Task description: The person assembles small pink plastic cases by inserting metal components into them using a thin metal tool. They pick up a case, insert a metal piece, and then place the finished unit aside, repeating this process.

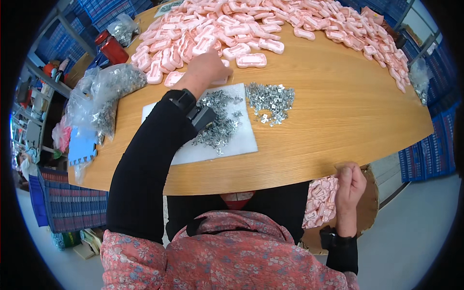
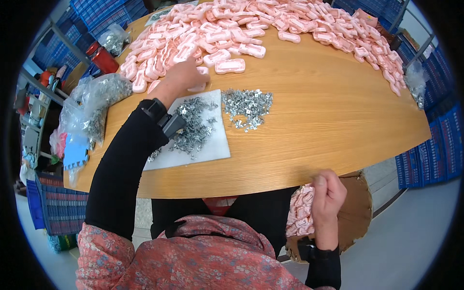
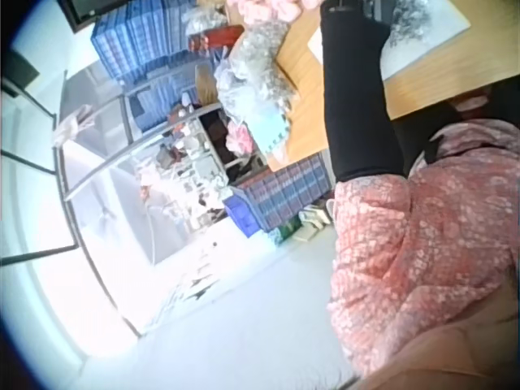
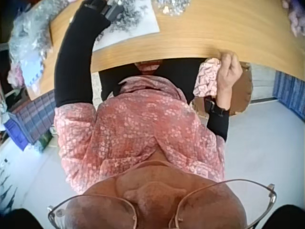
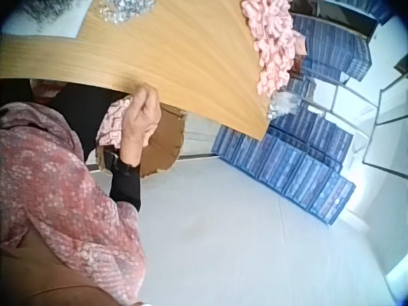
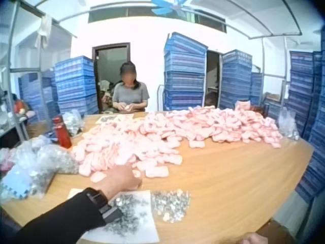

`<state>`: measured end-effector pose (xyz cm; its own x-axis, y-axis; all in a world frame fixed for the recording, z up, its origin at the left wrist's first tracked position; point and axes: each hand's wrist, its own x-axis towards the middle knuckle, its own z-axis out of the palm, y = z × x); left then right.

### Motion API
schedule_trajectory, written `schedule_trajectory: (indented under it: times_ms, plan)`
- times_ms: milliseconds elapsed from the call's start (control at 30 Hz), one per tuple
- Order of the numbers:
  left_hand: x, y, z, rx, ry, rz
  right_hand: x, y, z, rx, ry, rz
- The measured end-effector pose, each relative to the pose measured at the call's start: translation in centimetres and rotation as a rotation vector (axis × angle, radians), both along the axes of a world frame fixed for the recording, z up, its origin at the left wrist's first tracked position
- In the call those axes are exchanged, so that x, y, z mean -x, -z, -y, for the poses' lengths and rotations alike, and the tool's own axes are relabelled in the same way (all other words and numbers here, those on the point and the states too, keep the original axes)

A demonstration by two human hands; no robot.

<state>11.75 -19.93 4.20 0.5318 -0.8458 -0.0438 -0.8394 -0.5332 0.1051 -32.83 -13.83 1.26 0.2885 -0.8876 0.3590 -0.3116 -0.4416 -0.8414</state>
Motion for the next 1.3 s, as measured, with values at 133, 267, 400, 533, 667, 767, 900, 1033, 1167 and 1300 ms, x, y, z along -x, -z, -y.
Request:
schedule_trajectory:
  times_ms: [133, 267, 400, 533, 667, 767, 900, 1033, 1167, 1300]
  plan:
    - [0.3, -0.7, 1.5, -0.085, -0.016, -0.006, -4.6, 0.3, 2.1, -0.062, -0.188, 0.153]
    - [-2.0, -0.7, 0.8, -0.037, 0.013, -0.013, -6.1, 1.4, 3.4, -0.259, -0.260, 0.292]
    - [-2.7, 0.2, -0.5, 0.079, 0.084, -0.002, -6.1, 1.8, 4.1, -0.433, -0.322, 0.323]
    - [-2.0, 0.5, 0.2, 0.031, -0.056, -0.064, -6.1, 2.0, 4.6, -0.458, -0.372, 0.329]
    - [0.7, -0.7, 0.5, -0.022, -0.059, -0.066, -5.7, 1.9, 4.7, -0.503, -0.352, 0.378]
    - [1.3, -1.2, 1.0, -0.121, 0.032, -0.014, -5.5, 2.1, 5.0, -0.481, -0.376, 0.391]
    - [0.9, -1.0, 1.3, -0.200, 0.010, 0.013, -5.5, 1.9, 4.8, -0.488, -0.405, 0.430]
    - [1.1, -0.9, 2.0, -0.133, 0.034, 0.012, -5.6, 2.3, 4.9, -0.479, -0.362, 0.451]
    - [0.6, -1.1, 1.6, -0.015, 0.075, 0.043, -5.7, 2.1, 4.7, -0.503, -0.319, 0.460]
    - [2.0, -4.7, -0.9, 0.210, 0.054, -0.222, -6.1, 2.3, 4.5, -0.493, -0.299, 0.495]
